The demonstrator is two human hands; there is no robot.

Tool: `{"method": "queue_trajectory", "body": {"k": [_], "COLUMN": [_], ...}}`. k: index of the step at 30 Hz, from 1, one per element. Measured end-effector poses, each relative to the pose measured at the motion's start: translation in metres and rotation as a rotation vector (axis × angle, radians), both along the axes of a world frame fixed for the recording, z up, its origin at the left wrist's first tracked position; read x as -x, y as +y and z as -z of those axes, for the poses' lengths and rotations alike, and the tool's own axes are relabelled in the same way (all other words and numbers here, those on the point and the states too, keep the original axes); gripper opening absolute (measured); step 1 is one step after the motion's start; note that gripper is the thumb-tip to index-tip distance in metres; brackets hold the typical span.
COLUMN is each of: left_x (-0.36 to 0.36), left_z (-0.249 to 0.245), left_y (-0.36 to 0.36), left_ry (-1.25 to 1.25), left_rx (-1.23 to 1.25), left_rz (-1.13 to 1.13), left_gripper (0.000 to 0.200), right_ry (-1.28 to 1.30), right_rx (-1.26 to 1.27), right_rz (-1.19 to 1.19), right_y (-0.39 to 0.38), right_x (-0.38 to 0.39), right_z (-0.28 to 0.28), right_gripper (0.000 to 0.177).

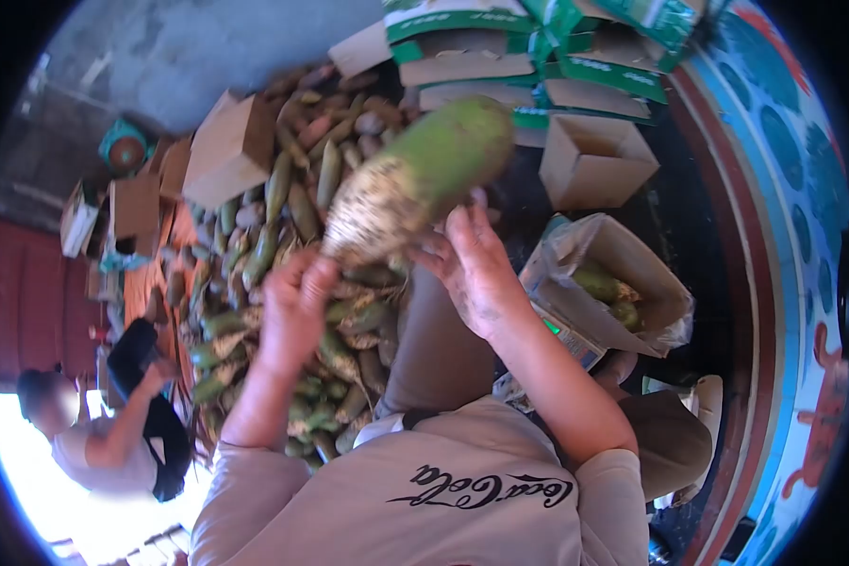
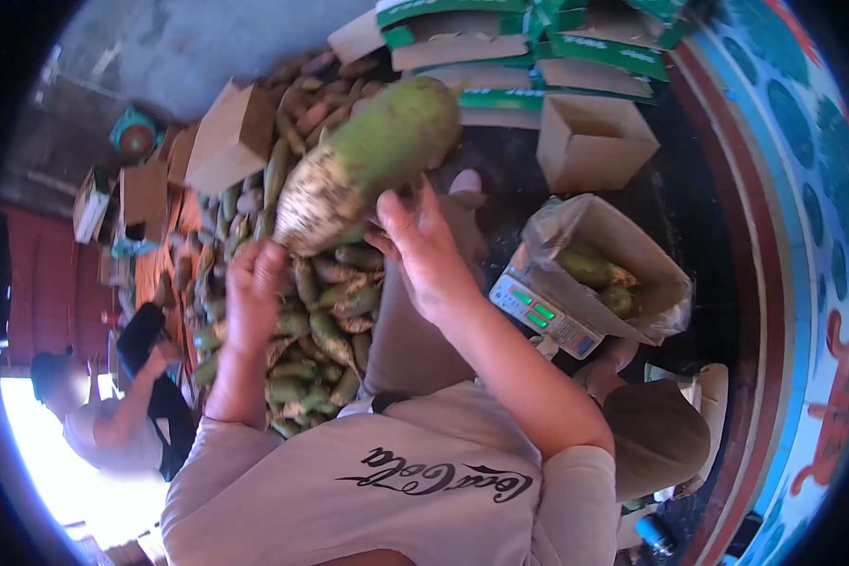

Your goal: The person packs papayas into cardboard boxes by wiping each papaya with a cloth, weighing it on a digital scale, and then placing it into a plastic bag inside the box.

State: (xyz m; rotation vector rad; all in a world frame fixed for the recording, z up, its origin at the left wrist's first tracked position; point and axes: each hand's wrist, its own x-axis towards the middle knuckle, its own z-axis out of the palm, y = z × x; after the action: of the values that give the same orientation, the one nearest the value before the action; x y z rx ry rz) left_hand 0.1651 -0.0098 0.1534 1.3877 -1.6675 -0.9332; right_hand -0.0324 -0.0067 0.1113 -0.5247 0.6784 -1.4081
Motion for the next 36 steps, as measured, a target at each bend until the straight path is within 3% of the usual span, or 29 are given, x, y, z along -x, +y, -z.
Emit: {"method": "queue_trajectory", "body": {"k": [2, 4, 5, 7, 8, 11, 12, 14, 15, 16, 17, 19, 21, 24, 27, 28, 31, 35, 36], "left_x": [0.034, 0.061, 0.061, 0.078, 0.089, 0.122, 0.133, 0.139, 0.141, 0.142, 0.142, 0.139, 0.135, 0.139, 0.145, 0.146, 0.147, 0.155, 0.155], "left_z": [0.025, 0.039, 0.059, 0.087, 0.087, 0.139, 0.151, 0.167, 0.174, 0.181, 0.19, 0.214, 0.231, 0.239, 0.243, 0.244, 0.249, 0.254, 0.253], "left_y": [0.011, 0.018, 0.003, 0.001, 0.002, 0.0, 0.003, 0.002, 0.005, 0.009, 0.011, 0.014, 0.01, 0.003, 0.003, 0.003, 0.005, 0.006, 0.008], "left_ry": [0.178, 0.102, -0.127, -0.006, 0.197, 0.562, 0.85, 0.908, 0.929, 0.975, 0.957, 0.923, 0.87, 0.711, 0.549, 0.515, 0.419, 0.339, 0.331], "left_rx": [-0.197, -0.307, -0.076, -0.126, -0.274, -0.28, -0.5, -0.768, -0.911, -0.992, -1.01, -1.041, -1.038, -0.942, -0.882, -0.885, -0.908, -0.961, -0.976], "left_rz": [0.119, 0.412, 0.665, 0.551, 0.569, 0.591, 0.524, 0.452, 0.405, 0.302, 0.251, 0.143, 0.07, 0.033, 0.02, 0.004, -0.041, -0.022, -0.006], "left_gripper": [0.027, 0.029, 0.035, 0.055, 0.077, 0.085, 0.08, 0.074, 0.071, 0.053, 0.053, 0.055, 0.055, 0.055, 0.057, 0.058, 0.062, 0.075, 0.078], "right_ry": [-0.184, 0.038, 0.202, 0.462, 0.614, 0.94, 0.978, 1.025, 0.914, 0.8, 0.685, 0.867, 1.287, 1.665, 1.985, 2.084, 2.002, 1.449, 1.332], "right_rx": [0.086, 0.12, 0.124, 0.113, 0.14, 0.052, 0.023, -0.021, -0.069, -0.115, -0.157, -0.295, -0.577, -0.623, -0.471, -0.448, -0.289, -0.424, -0.423], "right_rz": [0.207, 0.248, 0.254, 0.29, 0.309, 0.19, 0.12, 0.059, -0.003, -0.065, -0.121, -0.123, -0.492, -0.732, -0.729, -0.692, -0.734, -0.457, -0.378], "right_y": [-0.003, 0.008, 0.015, 0.032, 0.04, 0.067, 0.074, 0.09, 0.097, 0.103, 0.108, 0.129, 0.155, 0.188, 0.209, 0.212, 0.208, 0.205, 0.195], "right_x": [0.012, 0.047, 0.063, 0.081, 0.088, 0.099, 0.1, 0.099, 0.101, 0.109, 0.118, 0.142, 0.16, 0.146, 0.129, 0.125, 0.138, 0.155, 0.16], "right_z": [-0.005, -0.009, -0.002, 0.014, 0.035, 0.072, 0.083, 0.114, 0.133, 0.153, 0.175, 0.223, 0.286, 0.319, 0.353, 0.369, 0.405, 0.406, 0.375], "right_gripper": [0.056, 0.063, 0.066, 0.078, 0.081, 0.09, 0.091, 0.083, 0.079, 0.076, 0.073, 0.065, 0.065, 0.072, 0.079, 0.072, 0.055, 0.032, 0.029]}}
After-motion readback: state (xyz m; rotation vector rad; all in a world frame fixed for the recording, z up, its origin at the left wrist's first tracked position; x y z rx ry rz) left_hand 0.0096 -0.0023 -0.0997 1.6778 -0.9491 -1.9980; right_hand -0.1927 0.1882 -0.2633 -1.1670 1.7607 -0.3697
